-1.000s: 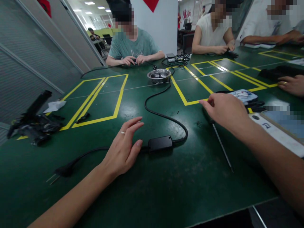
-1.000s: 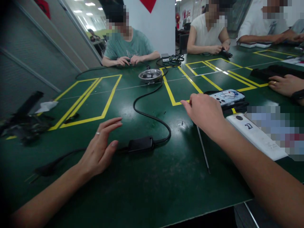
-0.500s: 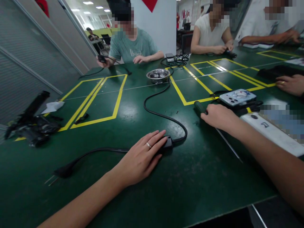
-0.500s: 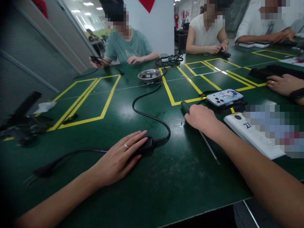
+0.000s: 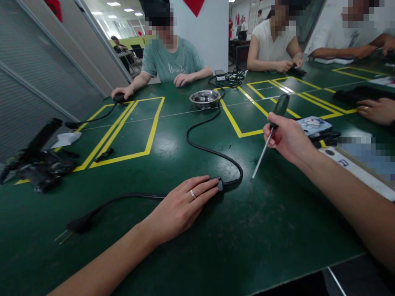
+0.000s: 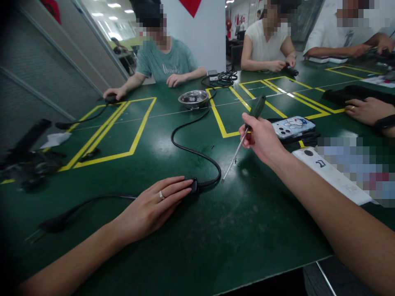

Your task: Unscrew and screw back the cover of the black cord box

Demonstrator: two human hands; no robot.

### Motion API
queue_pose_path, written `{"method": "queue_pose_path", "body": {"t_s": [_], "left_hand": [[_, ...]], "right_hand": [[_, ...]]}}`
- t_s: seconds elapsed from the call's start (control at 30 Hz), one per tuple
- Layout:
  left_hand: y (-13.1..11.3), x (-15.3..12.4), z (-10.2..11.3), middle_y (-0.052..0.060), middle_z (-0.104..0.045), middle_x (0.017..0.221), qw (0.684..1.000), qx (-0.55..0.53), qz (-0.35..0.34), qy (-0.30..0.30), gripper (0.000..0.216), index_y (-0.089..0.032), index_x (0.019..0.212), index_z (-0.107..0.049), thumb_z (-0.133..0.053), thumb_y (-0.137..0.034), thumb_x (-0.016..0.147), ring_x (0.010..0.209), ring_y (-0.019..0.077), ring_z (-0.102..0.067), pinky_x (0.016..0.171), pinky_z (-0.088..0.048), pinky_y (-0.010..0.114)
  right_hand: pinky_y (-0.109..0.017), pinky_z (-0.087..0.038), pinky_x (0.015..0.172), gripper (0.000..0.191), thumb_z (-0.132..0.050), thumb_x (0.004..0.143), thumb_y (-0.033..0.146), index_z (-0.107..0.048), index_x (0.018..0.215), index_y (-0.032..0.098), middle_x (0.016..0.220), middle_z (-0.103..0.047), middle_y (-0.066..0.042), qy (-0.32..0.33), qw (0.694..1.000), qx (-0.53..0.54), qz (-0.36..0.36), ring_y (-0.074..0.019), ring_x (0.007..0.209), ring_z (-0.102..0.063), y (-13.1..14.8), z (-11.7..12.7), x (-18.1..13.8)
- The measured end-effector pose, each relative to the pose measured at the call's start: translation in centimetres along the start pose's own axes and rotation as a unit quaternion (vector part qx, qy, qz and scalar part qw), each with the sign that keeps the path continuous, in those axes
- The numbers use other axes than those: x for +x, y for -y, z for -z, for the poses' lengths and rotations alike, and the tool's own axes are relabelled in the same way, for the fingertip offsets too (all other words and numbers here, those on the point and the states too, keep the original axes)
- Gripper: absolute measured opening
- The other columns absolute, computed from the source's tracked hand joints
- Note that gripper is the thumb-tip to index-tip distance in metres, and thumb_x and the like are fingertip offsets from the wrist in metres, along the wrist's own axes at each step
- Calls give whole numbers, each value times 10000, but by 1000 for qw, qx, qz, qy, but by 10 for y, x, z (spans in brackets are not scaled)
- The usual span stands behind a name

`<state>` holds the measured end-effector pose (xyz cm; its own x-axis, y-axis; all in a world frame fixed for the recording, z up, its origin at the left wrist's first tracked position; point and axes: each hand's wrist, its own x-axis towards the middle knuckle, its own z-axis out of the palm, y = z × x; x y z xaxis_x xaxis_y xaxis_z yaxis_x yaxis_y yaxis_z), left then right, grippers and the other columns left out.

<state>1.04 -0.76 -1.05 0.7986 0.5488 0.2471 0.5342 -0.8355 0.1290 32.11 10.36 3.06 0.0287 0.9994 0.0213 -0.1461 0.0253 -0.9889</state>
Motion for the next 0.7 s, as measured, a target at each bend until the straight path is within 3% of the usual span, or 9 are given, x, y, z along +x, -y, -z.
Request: {"method": "queue_pose_path", "body": {"t_s": [0.13,0.2,0.3,0.4,0.7], "left_hand": [[1,-1,0,81,-432,1494,1000,5,2,10,508,-190,1437,-400,-432,-94,939,1381,244,-378,1101,-422,460],[1,0,-1,79,-433,1493,1000,3,2,10,512,-194,1438,-397,-434,-94,937,1379,241,-379,1101,-421,455],[1,0,-1,77,-435,1492,1000,2,2,10,516,-194,1439,-395,-440,-93,935,1379,233,-377,1108,-415,447],[1,1,-1,75,-426,1499,1000,3,3,14,516,-185,1441,-389,-440,-93,936,1382,227,-369,1118,-403,441],[-1,1,3,74,-418,1505,1000,11,0,28,513,-190,1438,-394,-427,-99,934,1375,250,-375,1104,-409,465]], "right_hand": [[-259,-439,441,147,-569,806,291,-447,854,226,656,-558,29,-144,981,-51,117,-120,470,-541,-7,5,9],[-288,-499,508,134,-549,819,286,-442,880,234,688,-587,19,-185,963,-87,175,-139,518,-586,-11,6,11],[-327,-541,609,129,-554,833,303,-453,888,243,754,-622,-5,-167,950,-144,221,-158,595,-631,-15,3,7],[-348,-544,650,100,-535,852,324,-472,865,247,799,-635,-25,-115,955,-164,217,-170,646,-651,-16,-5,-1],[-312,-428,503,83,-499,812,282,-424,783,260,652,-522,26,-113,975,11,190,-149,518,-507,-2,-18,-19]]}}
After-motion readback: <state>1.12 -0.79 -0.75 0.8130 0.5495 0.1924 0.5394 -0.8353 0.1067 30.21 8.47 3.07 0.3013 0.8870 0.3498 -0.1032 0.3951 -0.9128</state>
